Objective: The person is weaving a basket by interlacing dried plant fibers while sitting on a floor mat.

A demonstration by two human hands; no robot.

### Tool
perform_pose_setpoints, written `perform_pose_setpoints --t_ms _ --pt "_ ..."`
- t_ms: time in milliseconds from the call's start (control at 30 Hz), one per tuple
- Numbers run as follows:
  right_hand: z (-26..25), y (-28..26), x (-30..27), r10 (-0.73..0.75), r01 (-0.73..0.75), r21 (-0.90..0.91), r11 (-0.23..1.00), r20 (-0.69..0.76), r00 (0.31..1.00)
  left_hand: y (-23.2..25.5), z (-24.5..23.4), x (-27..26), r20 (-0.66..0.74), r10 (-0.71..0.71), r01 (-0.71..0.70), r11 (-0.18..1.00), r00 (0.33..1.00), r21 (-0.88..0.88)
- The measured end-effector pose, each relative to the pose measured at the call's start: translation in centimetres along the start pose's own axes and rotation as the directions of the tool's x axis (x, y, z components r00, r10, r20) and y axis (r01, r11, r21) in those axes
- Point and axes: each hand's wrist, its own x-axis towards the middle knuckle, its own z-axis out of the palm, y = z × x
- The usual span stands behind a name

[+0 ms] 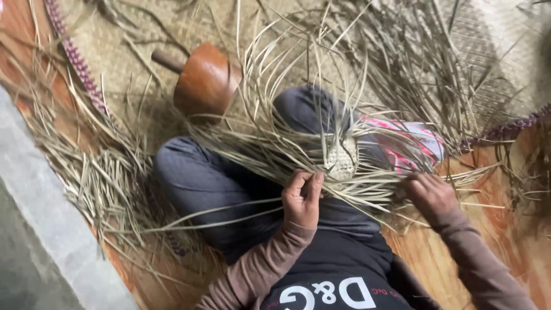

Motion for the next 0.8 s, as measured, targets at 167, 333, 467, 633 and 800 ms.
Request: perform_pose_setpoints --t_ms 167,333,467,633,800 --pt "-1.9 5.6 -7.3 0.370 -0.314 -0.259 0.914 0.206 0.906 -1.1 0.1 0.1 0.046 -0.032 0.035 0.996 0.998 -0.077" --pt "-9.1 -2.2 2.0 0.398 -0.436 -0.480 0.761 -0.184 0.899 -0.7 0.2 -0.3 0.037 -0.043 0.046 0.996 0.998 -0.077" --pt "-6.7 -10.3 9.7 0.649 -0.467 0.664 0.584 -0.036 0.760 -1.0 0.2 -0.9 0.042 -0.021 0.023 0.999 0.999 -0.046" --pt "-0.9 -12.9 12.4 0.336 -0.209 0.475 0.855 -0.200 0.920 -2.5 0.2 -1.4 -0.028 0.004 -0.001 0.995 1.000 0.104" --pt "0.6 -12.9 12.2 0.346 -0.139 0.585 0.799 -0.258 0.902 -2.3 0.5 -1.6 -0.008 0.003 -0.002 0.996 1.000 0.087"
